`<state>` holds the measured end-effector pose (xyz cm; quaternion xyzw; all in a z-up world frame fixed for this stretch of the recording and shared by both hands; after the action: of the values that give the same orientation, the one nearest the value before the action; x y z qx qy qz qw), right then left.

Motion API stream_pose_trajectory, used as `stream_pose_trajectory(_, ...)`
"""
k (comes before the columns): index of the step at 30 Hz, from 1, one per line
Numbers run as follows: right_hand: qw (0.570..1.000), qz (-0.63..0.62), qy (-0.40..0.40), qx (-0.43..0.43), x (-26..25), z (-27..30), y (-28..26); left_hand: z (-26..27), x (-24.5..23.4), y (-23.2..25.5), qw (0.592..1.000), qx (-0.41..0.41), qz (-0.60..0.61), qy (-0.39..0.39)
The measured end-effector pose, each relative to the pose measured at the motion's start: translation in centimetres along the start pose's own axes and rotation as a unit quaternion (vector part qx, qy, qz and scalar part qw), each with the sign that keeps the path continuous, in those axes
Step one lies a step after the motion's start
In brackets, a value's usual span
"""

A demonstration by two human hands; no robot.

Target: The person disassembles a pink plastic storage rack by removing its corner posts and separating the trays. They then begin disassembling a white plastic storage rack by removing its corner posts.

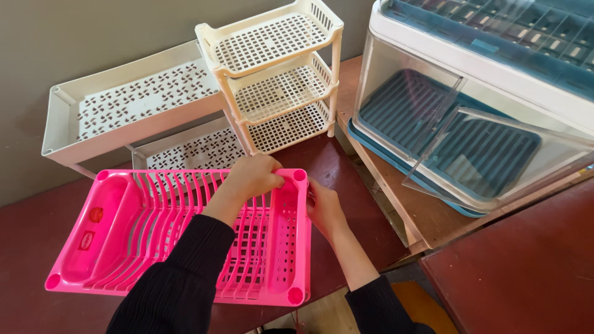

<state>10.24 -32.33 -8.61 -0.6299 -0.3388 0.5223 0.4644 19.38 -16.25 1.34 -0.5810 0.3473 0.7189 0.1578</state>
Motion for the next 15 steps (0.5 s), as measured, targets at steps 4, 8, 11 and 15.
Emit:
stream_pose_trajectory(4, 0.999, -0.031, -0.014, 0.016, 0.1, 0.0, -0.1, 0.5, -0.2, -0.1, 0.999, 0.033, -0.024, 0.011)
stream_pose_trajectory(8, 1.0, 0.003, 0.013, 0.001, 0.1, -0.1, 0.6, 0.7, -0.4, -0.3, 0.999, 0.044, -0.005, 0.027)
stream_pose_trajectory(11, 1.0, -0.029, 0.009, -0.003, 0.1, -0.8, 1.5, 1.1, -0.4, -0.2, 0.998, 0.05, 0.006, 0.035)
stream_pose_trajectory(15, 0.996, -0.068, -0.021, 0.057, 0.5, -2.0, 2.4, 1.4, -0.5, -0.1, 0.999, 0.033, 0.009, 0.027)
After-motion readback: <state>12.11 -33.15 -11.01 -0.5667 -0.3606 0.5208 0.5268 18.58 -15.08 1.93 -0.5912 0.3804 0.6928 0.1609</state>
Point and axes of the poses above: each hand's wrist, its own z-axis away from the middle knuckle, its own x-axis out of the palm, y = z × x, the point moved 2 cm from there along -z, towards the middle knuckle, and after that the axes turned 14 degrees about x, right-handed, at the moved point
